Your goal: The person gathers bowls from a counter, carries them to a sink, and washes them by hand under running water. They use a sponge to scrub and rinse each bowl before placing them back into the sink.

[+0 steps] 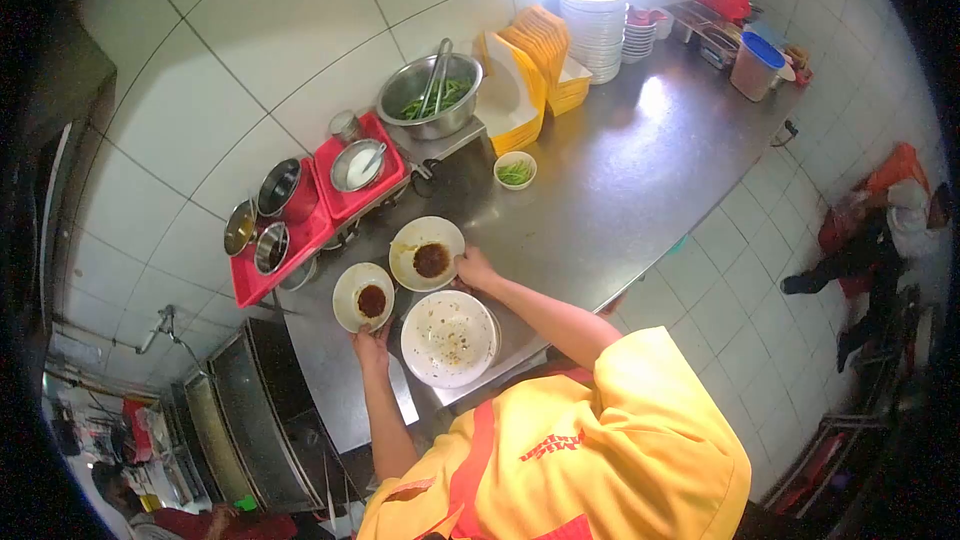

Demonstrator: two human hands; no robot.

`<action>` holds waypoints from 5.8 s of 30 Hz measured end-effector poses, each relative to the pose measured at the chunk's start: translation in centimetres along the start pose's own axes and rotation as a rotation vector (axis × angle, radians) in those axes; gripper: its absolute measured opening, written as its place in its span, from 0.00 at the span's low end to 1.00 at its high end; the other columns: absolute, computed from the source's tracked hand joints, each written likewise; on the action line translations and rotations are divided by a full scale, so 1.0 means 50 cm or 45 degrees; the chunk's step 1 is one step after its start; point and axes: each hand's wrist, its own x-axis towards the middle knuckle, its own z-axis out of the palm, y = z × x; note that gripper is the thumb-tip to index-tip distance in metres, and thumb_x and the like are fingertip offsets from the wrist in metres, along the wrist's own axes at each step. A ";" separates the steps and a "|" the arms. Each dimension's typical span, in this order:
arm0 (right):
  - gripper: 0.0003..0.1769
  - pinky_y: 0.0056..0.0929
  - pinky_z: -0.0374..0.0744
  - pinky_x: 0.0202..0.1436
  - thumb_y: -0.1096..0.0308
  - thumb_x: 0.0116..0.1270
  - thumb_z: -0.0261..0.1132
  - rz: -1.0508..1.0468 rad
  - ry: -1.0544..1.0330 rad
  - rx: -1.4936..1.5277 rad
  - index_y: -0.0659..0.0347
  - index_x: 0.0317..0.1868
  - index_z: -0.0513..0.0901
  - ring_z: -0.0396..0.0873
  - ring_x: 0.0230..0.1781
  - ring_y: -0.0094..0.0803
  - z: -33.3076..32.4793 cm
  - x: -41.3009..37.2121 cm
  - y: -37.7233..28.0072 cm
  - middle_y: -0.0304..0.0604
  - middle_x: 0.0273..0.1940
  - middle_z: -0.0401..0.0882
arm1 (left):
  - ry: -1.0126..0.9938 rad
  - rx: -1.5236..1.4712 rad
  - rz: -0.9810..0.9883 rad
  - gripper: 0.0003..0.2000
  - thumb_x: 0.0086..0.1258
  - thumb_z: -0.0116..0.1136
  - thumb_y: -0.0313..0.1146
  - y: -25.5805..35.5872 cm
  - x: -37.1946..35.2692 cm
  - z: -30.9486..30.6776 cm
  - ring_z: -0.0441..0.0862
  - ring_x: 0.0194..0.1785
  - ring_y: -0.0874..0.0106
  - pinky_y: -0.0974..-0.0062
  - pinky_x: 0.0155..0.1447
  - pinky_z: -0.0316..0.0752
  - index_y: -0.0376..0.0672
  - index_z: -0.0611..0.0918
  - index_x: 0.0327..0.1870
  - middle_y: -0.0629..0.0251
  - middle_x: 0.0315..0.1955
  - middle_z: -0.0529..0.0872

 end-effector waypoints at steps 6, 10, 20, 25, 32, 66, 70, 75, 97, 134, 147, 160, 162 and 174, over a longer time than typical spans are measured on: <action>0.17 0.23 0.67 0.11 0.72 0.64 0.44 0.097 0.199 0.346 0.60 0.54 0.61 0.66 0.12 0.24 -0.153 -0.137 -0.071 0.42 0.20 0.71 | -0.150 0.261 -0.130 0.26 0.60 0.43 0.22 0.060 0.032 0.026 0.75 0.53 0.54 0.57 0.51 0.77 0.47 0.59 0.61 0.52 0.56 0.68; 0.14 0.23 0.68 0.09 0.69 0.67 0.43 0.004 0.546 0.291 0.60 0.51 0.63 0.67 0.11 0.23 -0.305 -0.185 -0.061 0.42 0.19 0.71 | -0.440 0.499 -0.219 0.26 0.60 0.45 0.23 0.125 0.012 0.158 0.78 0.49 0.59 0.61 0.46 0.79 0.48 0.59 0.61 0.55 0.54 0.71; 0.11 0.25 0.69 0.10 0.68 0.67 0.47 -0.063 0.811 0.544 0.61 0.47 0.64 0.68 0.11 0.25 -0.597 -0.114 -0.029 0.45 0.22 0.73 | -1.105 0.550 -0.794 0.26 0.66 0.35 0.20 -0.039 -0.065 0.505 0.69 0.60 0.56 0.52 0.60 0.70 0.46 0.51 0.66 0.52 0.61 0.62; 0.20 0.23 0.70 0.12 0.59 0.67 0.54 -0.057 0.637 0.660 0.60 0.52 0.61 0.68 0.12 0.24 -0.608 -0.128 -0.029 0.45 0.22 0.74 | -1.188 0.601 -1.035 0.24 0.67 0.32 0.21 -0.158 -0.083 0.590 0.69 0.60 0.55 0.54 0.61 0.70 0.43 0.52 0.65 0.51 0.61 0.62; 0.26 0.16 0.66 0.14 0.50 0.63 0.59 -0.167 0.882 0.537 0.60 0.53 0.66 0.67 0.14 0.18 -0.559 -0.239 -0.010 0.37 0.20 0.73 | -1.272 0.731 -1.010 0.21 0.73 0.36 0.32 -0.233 -0.042 0.586 0.69 0.60 0.58 0.60 0.61 0.70 0.38 0.52 0.65 0.52 0.60 0.64; 0.20 0.27 0.75 0.40 0.56 0.67 0.54 0.194 -0.401 -0.793 0.61 0.51 0.76 0.77 0.41 0.28 -0.224 -0.288 -0.095 0.48 0.41 0.79 | -0.429 0.298 -0.668 0.35 0.68 0.38 0.59 0.040 -0.259 0.065 0.60 0.66 0.64 0.68 0.69 0.52 0.39 0.57 0.67 0.55 0.63 0.65; 0.36 0.29 0.74 0.48 0.43 0.66 0.49 0.505 -0.607 -0.040 0.59 0.66 0.59 0.73 0.50 0.33 -0.125 -0.232 -0.078 0.45 0.56 0.70 | -0.377 -0.116 -0.768 0.32 0.69 0.41 0.54 0.065 -0.291 0.082 0.66 0.62 0.65 0.65 0.64 0.62 0.39 0.56 0.66 0.54 0.62 0.64; 0.46 0.36 0.65 0.62 0.36 0.58 0.55 0.548 -0.617 -0.162 0.63 0.65 0.59 0.68 0.58 0.38 -0.091 -0.184 -0.026 0.47 0.60 0.67 | -0.287 0.119 -0.366 0.35 0.65 0.54 0.48 -0.069 -0.240 0.020 0.71 0.56 0.67 0.68 0.55 0.71 0.38 0.54 0.66 0.54 0.54 0.71; 0.28 0.33 0.74 0.48 0.62 0.51 0.62 0.579 -1.661 -0.426 0.66 0.52 0.71 0.75 0.44 0.37 0.185 -0.420 -0.088 0.47 0.42 0.76 | 0.550 -0.388 0.508 0.35 0.65 0.51 0.50 0.038 -0.737 -0.090 0.59 0.65 0.69 0.69 0.66 0.58 0.46 0.51 0.68 0.61 0.62 0.62; 0.38 0.34 0.65 0.60 0.65 0.57 0.58 0.621 -3.131 -0.764 0.56 0.68 0.53 0.66 0.56 0.37 1.460 -1.722 0.414 0.47 0.58 0.64 | 1.847 -0.643 0.830 0.38 0.58 0.47 0.61 0.324 -1.546 -1.321 0.69 0.58 0.62 0.64 0.62 0.63 0.40 0.63 0.63 0.60 0.56 0.71; 0.38 0.31 0.73 0.47 0.65 0.49 0.55 0.454 -2.601 -0.522 0.58 0.64 0.58 0.69 0.46 0.31 1.979 -1.998 0.488 0.42 0.49 0.69 | 1.307 -0.465 0.640 0.38 0.60 0.49 0.59 0.630 -1.643 -2.031 0.60 0.63 0.65 0.65 0.64 0.60 0.43 0.57 0.65 0.61 0.61 0.63; 0.33 0.30 0.74 0.46 0.68 0.51 0.58 0.536 -2.223 -0.430 0.62 0.60 0.62 0.69 0.48 0.31 2.554 -2.138 0.621 0.45 0.48 0.71 | 1.104 -0.020 0.642 0.36 0.59 0.56 0.53 1.139 -1.520 -2.598 0.60 0.64 0.69 0.71 0.61 0.63 0.38 0.61 0.63 0.59 0.59 0.65; 0.32 0.30 0.73 0.45 0.69 0.51 0.58 0.474 -2.288 -0.433 0.61 0.60 0.62 0.69 0.47 0.31 2.678 -2.162 0.637 0.44 0.47 0.71 | 1.159 -0.044 0.606 0.35 0.58 0.57 0.52 1.151 -1.495 -2.743 0.62 0.62 0.69 0.71 0.61 0.64 0.38 0.62 0.62 0.59 0.57 0.67; 0.31 0.31 0.72 0.49 0.66 0.54 0.56 0.381 -2.550 -0.532 0.60 0.61 0.62 0.67 0.49 0.32 3.321 -2.361 0.786 0.44 0.50 0.68 | 1.282 -0.498 0.709 0.43 0.57 0.52 0.60 1.355 -1.485 -3.288 0.62 0.63 0.65 0.65 0.64 0.60 0.43 0.53 0.67 0.59 0.61 0.63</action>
